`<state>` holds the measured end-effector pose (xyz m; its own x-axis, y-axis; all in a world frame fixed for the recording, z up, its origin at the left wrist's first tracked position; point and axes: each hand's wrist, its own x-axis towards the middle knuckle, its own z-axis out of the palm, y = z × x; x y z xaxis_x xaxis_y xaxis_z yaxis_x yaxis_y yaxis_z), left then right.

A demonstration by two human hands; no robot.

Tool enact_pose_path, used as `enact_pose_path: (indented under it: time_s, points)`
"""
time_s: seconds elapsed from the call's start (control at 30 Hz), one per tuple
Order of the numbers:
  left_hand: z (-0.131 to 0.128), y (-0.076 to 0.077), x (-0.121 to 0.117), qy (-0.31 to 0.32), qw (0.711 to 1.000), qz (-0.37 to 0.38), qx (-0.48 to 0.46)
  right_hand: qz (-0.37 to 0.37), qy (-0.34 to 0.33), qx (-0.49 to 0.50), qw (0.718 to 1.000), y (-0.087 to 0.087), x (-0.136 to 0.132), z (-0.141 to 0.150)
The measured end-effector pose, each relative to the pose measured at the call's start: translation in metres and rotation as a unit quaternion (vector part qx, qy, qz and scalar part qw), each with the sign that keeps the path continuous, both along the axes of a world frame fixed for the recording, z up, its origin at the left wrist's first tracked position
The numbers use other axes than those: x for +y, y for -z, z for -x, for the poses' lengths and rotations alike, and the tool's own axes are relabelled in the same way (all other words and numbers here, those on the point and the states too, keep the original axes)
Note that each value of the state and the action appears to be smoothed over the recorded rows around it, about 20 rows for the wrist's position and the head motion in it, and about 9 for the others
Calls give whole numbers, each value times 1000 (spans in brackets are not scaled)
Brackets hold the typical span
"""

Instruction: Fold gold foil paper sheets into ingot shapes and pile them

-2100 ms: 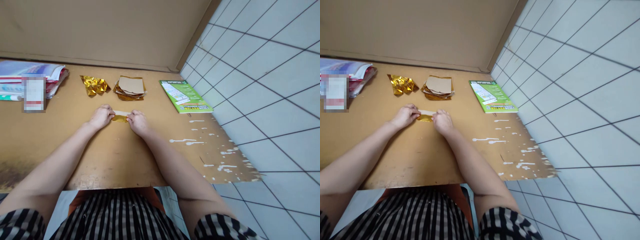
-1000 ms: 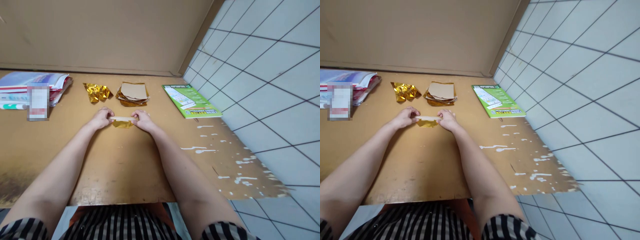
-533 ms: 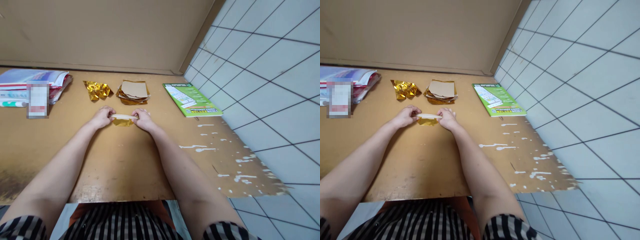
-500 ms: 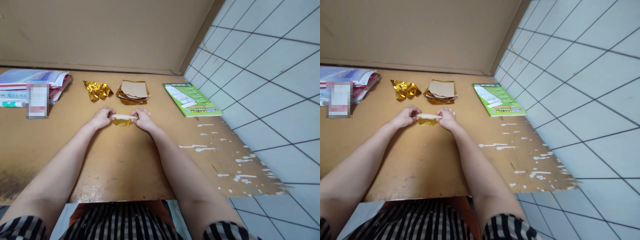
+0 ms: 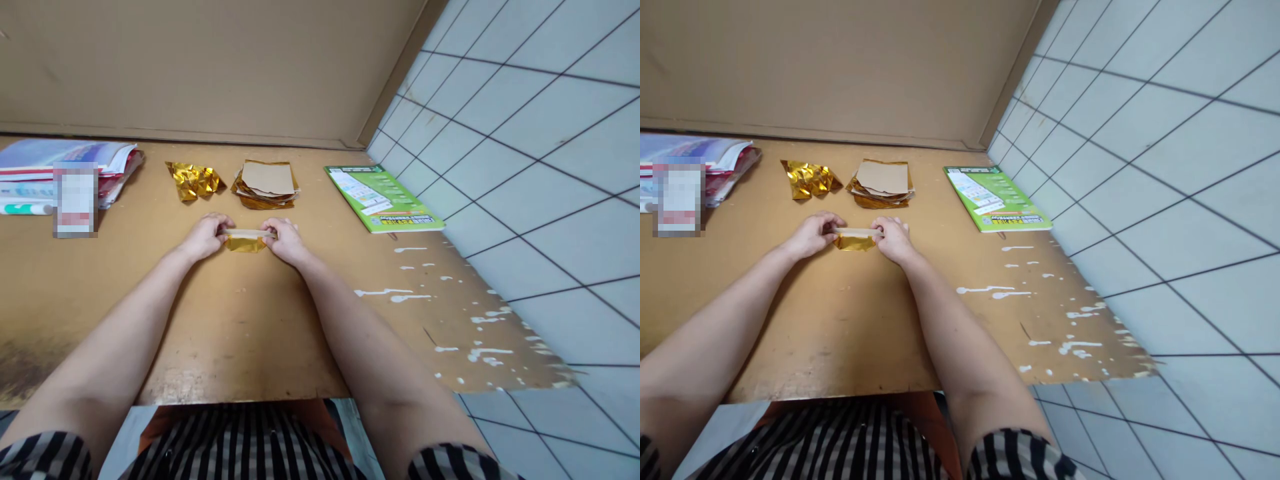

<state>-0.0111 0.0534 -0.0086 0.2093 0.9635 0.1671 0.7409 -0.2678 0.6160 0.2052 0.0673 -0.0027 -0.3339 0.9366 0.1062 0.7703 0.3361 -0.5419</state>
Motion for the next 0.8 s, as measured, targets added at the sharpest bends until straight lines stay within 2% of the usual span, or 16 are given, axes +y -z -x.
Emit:
enact_pose_path:
  time_s: [0.27,0.57,0.8]
  points:
    - [5,1,-2,30,999,-40,16,-39,-26,-3,999,3,-2,-3]
    - [7,-3,-4,89,985,-91,117,-71,-74,-113,988,-7,-14,-2]
    - [-9,-6,-19,102,971,-71,204,-79,-119,-195,970,-20,-24,-2]
